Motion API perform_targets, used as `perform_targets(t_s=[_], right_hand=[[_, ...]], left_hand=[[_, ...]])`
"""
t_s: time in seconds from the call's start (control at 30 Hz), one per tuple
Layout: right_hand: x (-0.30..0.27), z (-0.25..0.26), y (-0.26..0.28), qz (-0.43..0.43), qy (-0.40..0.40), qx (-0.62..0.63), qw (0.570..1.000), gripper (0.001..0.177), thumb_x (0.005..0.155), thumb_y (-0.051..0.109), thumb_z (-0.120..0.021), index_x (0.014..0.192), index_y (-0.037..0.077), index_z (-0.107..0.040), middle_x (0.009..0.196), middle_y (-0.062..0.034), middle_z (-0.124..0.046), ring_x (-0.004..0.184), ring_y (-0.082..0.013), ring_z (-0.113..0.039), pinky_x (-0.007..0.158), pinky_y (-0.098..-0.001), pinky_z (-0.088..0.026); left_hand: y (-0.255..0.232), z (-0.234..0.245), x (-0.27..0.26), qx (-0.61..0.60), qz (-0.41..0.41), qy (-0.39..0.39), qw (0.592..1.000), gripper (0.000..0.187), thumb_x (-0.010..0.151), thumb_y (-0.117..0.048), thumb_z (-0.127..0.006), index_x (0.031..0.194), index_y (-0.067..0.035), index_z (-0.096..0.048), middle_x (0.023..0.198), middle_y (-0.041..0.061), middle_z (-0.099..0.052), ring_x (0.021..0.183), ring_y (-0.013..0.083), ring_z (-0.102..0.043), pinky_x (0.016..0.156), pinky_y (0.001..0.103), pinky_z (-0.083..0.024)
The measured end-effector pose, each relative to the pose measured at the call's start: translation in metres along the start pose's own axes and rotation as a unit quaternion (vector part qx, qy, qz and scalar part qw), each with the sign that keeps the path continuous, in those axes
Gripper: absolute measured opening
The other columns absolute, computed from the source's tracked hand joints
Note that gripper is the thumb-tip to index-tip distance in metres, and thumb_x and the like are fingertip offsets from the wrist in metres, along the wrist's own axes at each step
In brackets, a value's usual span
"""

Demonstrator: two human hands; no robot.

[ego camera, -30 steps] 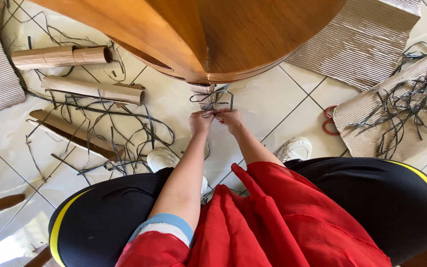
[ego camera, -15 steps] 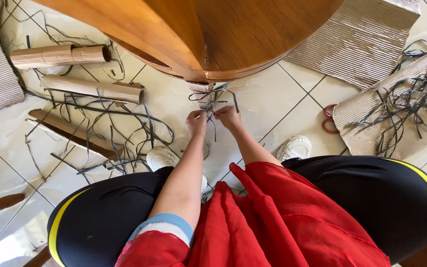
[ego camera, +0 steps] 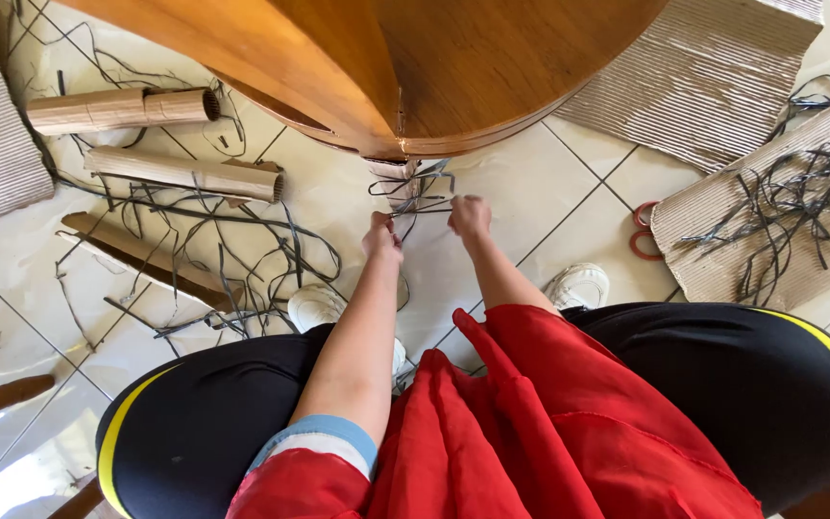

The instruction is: Wrap a wooden table leg with protective cardboard and secure it with ties

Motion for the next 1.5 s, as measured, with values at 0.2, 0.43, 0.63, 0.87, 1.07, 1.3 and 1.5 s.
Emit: perform_targets(t_s=[0.2,0.43,0.63,0.87,1.07,1.3,1.5], right_hand=[[-0.011,0.02,0.044,0.044,-0.015,0.217,0.975,0.021,0.084,0.013,-0.062,0.066,0.002,-0.068,0.043,-0.0126,-0.057,0.031,-0.0183,-0.053,0.032,-0.0284,-0.046],[0.011,0.035,0.011,0.006,-0.02,0.008,1.0,0.025,0.08,0.037,-0.066,0.069,0.017,-0.076,0.049,-0.0084,-0.064,0.051,-0.0214,-0.069,0.057,-0.0367,-0.057],[0.009,0.068,-0.04,-0.01,-0.084,-0.087,0.993,0.037,0.087,0.044,-0.067,0.115,0.02,-0.071,0.102,-0.0161,-0.073,0.109,-0.0352,-0.069,0.099,-0.0456,-0.054],[-0.037,0.028,-0.063,-0.003,0.015,-0.133,0.991,0.034,0.093,0.031,-0.065,0.125,0.023,-0.059,0.115,-0.0175,-0.066,0.118,-0.0364,-0.065,0.099,-0.0471,-0.053],[-0.055,0.018,-0.043,0.045,0.081,-0.217,0.972,0.032,0.091,0.026,-0.064,0.123,0.023,-0.064,0.117,-0.016,-0.066,0.115,-0.0344,-0.067,0.095,-0.0438,-0.057],[-0.011,0.01,-0.085,0.072,0.098,-0.276,0.953,0.03,0.093,0.037,-0.055,0.113,0.023,-0.073,0.106,-0.0184,-0.076,0.105,-0.0379,-0.072,0.093,-0.0495,-0.058],[0.002,-0.009,-0.124,0.064,0.151,-0.269,0.949,0.027,0.09,0.025,-0.062,0.111,0.013,-0.074,0.073,-0.0123,-0.075,0.053,-0.0217,-0.072,0.051,-0.0314,-0.06]], left_hand=[[0.003,-0.007,0.032,-0.08,0.1,0.095,0.987,0.017,0.071,-0.027,-0.066,0.068,-0.021,-0.051,0.059,-0.015,-0.033,0.058,0.0064,-0.042,0.061,0.028,-0.029],[-0.023,0.036,0.013,0.144,-0.08,0.132,0.977,0.026,0.074,-0.035,-0.075,0.088,-0.013,-0.075,0.084,0.002,-0.061,0.088,0.0112,-0.053,0.074,0.03,-0.038],[0.021,0.067,0.017,0.364,-0.244,0.139,0.888,0.017,0.082,-0.013,-0.075,0.097,-0.005,-0.078,0.084,0.015,-0.072,0.068,0.0253,-0.07,0.054,0.033,-0.059],[0.044,0.038,-0.062,0.687,-0.188,0.205,0.671,0.088,0.081,-0.027,-0.059,0.161,-0.037,-0.024,0.169,0.006,-0.02,0.157,0.0382,-0.009,0.122,0.065,-0.009],[0.035,0.037,0.003,0.56,-0.272,0.076,0.779,0.041,0.08,-0.034,-0.067,0.121,-0.037,-0.071,0.131,-0.01,-0.059,0.123,0.0308,-0.063,0.103,0.051,-0.049],[0.021,0.043,0.029,0.393,-0.233,-0.071,0.887,0.046,0.079,-0.026,-0.07,0.124,-0.027,-0.065,0.158,0.01,-0.033,0.14,0.0417,-0.044,0.109,0.055,-0.04],[-0.059,0.042,-0.038,0.484,-0.159,-0.064,0.858,0.068,0.09,-0.023,-0.07,0.152,-0.018,-0.041,0.17,0.015,0.003,0.156,0.0405,-0.011,0.122,0.052,-0.024]])
Point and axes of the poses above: each hand's wrist, its own x-axis towards the middle knuckle, its own z-axis out of the back of the hand, y = z × x, the point moved 3 cm from there along x, towards the middle knuckle
